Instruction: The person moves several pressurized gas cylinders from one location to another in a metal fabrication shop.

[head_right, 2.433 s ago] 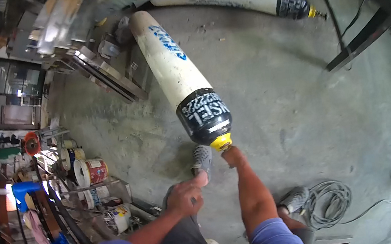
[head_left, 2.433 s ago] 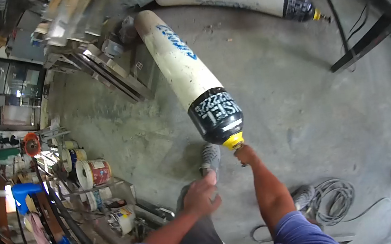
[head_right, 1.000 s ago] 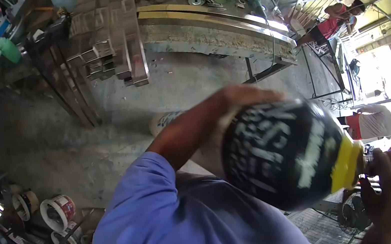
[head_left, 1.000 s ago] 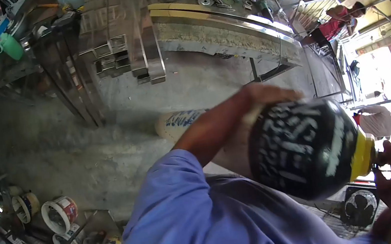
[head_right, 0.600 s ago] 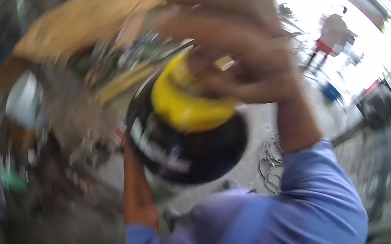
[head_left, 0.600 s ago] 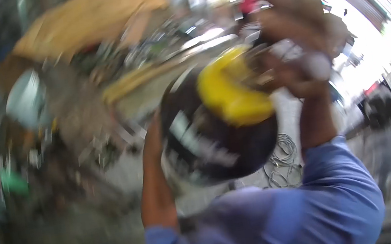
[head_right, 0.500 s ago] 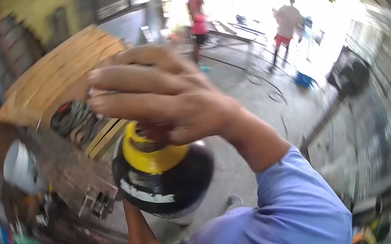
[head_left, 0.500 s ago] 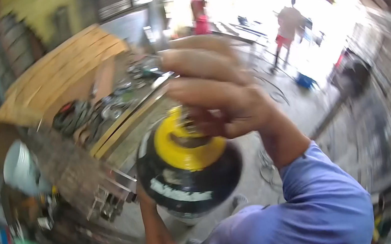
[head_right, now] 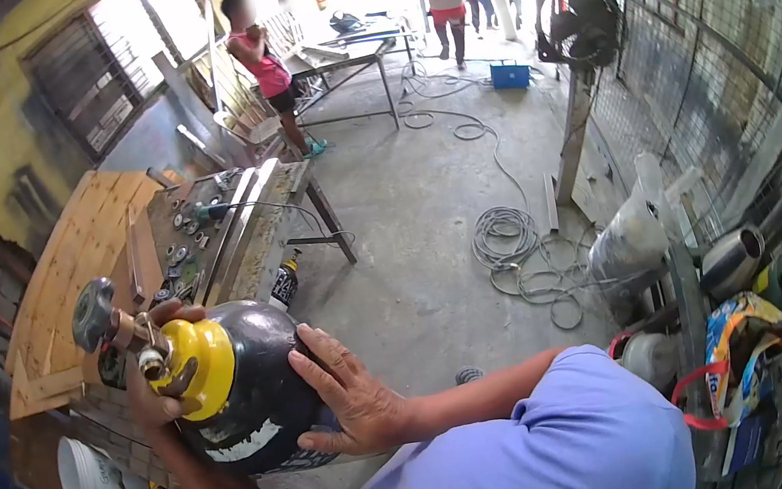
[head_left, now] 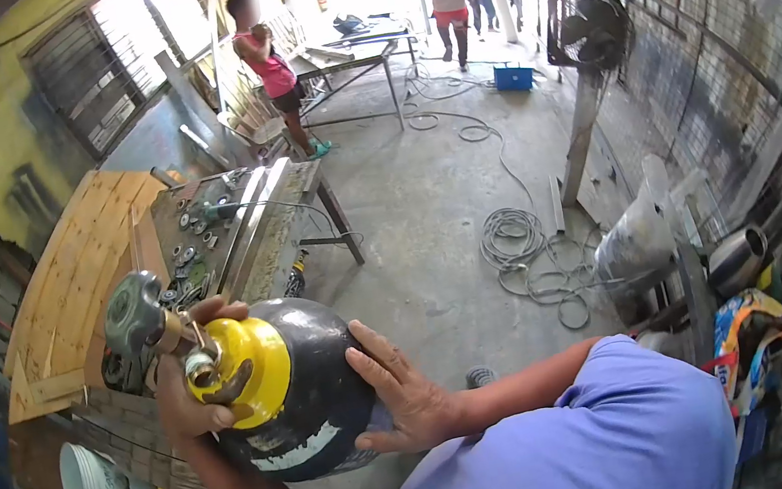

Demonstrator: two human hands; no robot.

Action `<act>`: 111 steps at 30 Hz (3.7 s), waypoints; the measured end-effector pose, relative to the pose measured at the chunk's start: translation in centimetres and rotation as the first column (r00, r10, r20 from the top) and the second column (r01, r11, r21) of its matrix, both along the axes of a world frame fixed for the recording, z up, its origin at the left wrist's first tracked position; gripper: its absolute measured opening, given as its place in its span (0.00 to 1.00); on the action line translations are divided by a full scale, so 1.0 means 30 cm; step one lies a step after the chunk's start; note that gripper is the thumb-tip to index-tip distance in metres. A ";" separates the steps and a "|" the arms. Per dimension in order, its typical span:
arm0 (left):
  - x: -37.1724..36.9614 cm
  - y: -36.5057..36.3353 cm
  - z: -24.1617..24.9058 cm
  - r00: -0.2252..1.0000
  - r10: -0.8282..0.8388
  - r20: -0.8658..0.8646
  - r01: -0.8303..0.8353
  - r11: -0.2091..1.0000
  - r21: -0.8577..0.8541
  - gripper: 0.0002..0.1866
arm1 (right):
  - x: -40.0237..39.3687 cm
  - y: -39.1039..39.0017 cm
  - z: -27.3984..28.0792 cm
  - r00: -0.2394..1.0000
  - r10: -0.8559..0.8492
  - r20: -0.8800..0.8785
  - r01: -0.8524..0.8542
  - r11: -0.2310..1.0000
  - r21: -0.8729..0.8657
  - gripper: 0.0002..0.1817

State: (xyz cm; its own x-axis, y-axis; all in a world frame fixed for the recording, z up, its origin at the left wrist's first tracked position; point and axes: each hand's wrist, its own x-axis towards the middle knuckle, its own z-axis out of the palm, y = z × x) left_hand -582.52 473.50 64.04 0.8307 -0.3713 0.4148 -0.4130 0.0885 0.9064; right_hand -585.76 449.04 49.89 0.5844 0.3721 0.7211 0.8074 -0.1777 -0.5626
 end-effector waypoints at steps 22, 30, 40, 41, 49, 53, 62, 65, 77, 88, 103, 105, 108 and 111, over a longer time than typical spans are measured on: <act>0.284 0.012 0.023 0.993 0.102 -0.058 -0.097 0.992 0.077 0.46 | 0.352 0.114 -0.087 1.000 -0.027 -0.009 0.029 0.944 0.329 0.49; 0.352 0.033 0.040 0.919 0.381 0.098 -0.393 0.880 0.268 0.43 | 0.265 0.150 -0.064 0.961 -0.247 -0.123 0.270 0.933 0.239 0.51; 0.360 0.141 0.009 0.996 0.055 0.066 -0.054 0.998 -0.008 0.25 | 0.442 0.167 -0.125 0.999 0.012 -0.034 -0.001 0.954 0.301 0.55; 0.359 0.118 0.010 0.986 0.150 0.074 -0.147 0.988 -0.044 0.25 | 0.498 0.168 -0.116 0.995 0.091 -0.049 -0.070 0.942 0.329 0.54; 0.376 0.027 0.044 0.716 0.694 0.078 -0.698 0.712 0.073 0.17 | 0.591 0.111 -0.095 0.928 -0.227 -0.296 0.289 0.939 0.185 0.41; 0.377 -0.012 0.082 0.896 0.427 0.123 -0.438 0.895 0.085 0.31 | 0.263 0.111 -0.159 0.945 -0.265 -0.190 0.288 0.951 0.110 0.50; 0.760 -0.086 0.028 0.968 -0.231 0.097 0.230 0.973 0.027 0.23 | 0.753 -0.064 -0.309 0.943 0.172 -0.284 -0.022 0.886 0.463 0.51; 0.877 -0.167 0.055 0.985 0.164 0.055 -0.168 0.982 0.087 0.19 | 0.893 -0.104 -0.291 0.753 0.375 -0.542 0.016 0.812 0.584 0.50; 1.143 -0.281 0.152 0.990 -0.137 -0.027 0.138 0.933 0.333 0.35 | 0.891 -0.167 -0.305 0.916 -0.363 -0.171 0.396 0.889 0.231 0.58; 1.450 -0.247 0.068 0.882 -0.467 -0.069 0.459 0.883 -0.098 0.16 | 0.930 -0.095 -0.254 0.705 -0.685 -0.182 0.701 0.713 0.029 0.49; 1.571 -0.098 0.031 0.990 0.088 0.111 -0.110 0.971 0.213 0.22 | 1.182 -0.183 -0.250 0.611 -0.699 -0.373 0.687 0.702 -0.190 0.51; 1.690 -0.056 0.029 0.985 -0.161 0.061 0.137 0.949 0.282 0.27 | 1.152 -0.157 -0.229 0.544 -0.728 -0.417 0.753 0.643 -0.140 0.46; 1.764 -0.146 -0.001 0.791 -0.609 0.065 0.612 0.783 -0.109 0.26 | 1.073 -0.054 -0.278 0.588 -0.734 -0.340 0.734 0.661 -0.156 0.49; 1.840 -0.140 -0.035 0.778 -0.623 0.074 0.622 0.752 -0.218 0.25 | 1.047 0.029 -0.319 0.563 -0.761 -0.323 0.691 0.648 -0.321 0.54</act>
State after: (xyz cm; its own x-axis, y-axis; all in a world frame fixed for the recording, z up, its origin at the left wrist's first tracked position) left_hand -527.32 469.30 63.00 0.4490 -0.7073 0.5460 -0.1934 0.5196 0.8322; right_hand -554.33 449.92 40.33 0.9132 -0.2338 0.3336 0.0767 -0.7056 -0.7045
